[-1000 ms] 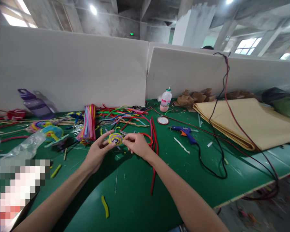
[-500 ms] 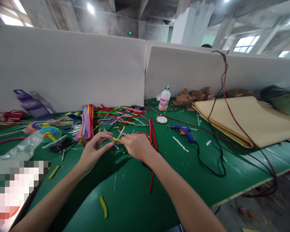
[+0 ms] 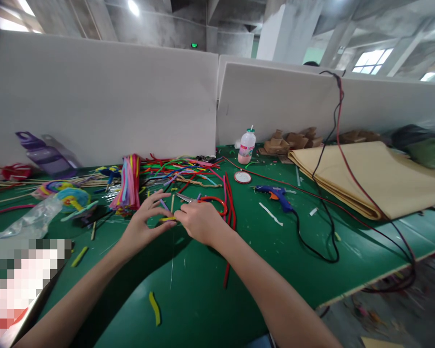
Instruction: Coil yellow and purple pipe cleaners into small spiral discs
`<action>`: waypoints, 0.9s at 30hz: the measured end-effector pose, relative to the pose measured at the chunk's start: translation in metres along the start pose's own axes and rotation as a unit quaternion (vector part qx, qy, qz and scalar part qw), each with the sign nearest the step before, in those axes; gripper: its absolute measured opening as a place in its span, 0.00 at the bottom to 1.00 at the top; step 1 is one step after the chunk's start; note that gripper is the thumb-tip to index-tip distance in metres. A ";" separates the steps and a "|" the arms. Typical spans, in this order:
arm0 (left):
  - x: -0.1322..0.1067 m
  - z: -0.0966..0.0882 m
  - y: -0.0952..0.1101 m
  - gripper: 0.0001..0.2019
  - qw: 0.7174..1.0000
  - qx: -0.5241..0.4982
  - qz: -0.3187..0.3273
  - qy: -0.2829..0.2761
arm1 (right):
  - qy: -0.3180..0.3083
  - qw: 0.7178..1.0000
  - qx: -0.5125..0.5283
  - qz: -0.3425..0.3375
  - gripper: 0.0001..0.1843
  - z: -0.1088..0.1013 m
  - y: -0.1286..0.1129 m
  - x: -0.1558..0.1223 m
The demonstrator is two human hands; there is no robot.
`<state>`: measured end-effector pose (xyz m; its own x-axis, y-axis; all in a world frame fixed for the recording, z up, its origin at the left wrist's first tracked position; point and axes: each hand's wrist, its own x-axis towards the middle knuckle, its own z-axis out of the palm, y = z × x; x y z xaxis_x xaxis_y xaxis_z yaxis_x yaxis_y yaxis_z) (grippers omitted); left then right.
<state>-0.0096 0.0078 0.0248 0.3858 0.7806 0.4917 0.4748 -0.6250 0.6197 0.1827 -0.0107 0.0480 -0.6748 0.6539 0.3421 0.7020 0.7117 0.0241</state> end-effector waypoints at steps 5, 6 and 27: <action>-0.001 0.001 0.002 0.05 0.998 -0.056 -0.023 -0.002 | 0.047 0.997 0.066 0.009 0.10 0.003 0.002 -0.002; -0.001 0.001 0.003 0.05 0.997 -0.070 -0.033 0.000 | 0.057 0.995 0.078 0.013 0.10 0.004 0.002 -0.002; -0.003 0.006 0.015 0.19 0.995 -0.079 -0.041 0.054 | 0.111 0.971 0.205 0.060 0.09 0.012 0.003 0.000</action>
<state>0.0009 -0.0035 0.0288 0.2605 0.8303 0.4926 0.3678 -0.5571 0.7446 0.1824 -0.0054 0.0364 -0.4957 0.6991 0.5152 0.5920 0.7061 -0.3886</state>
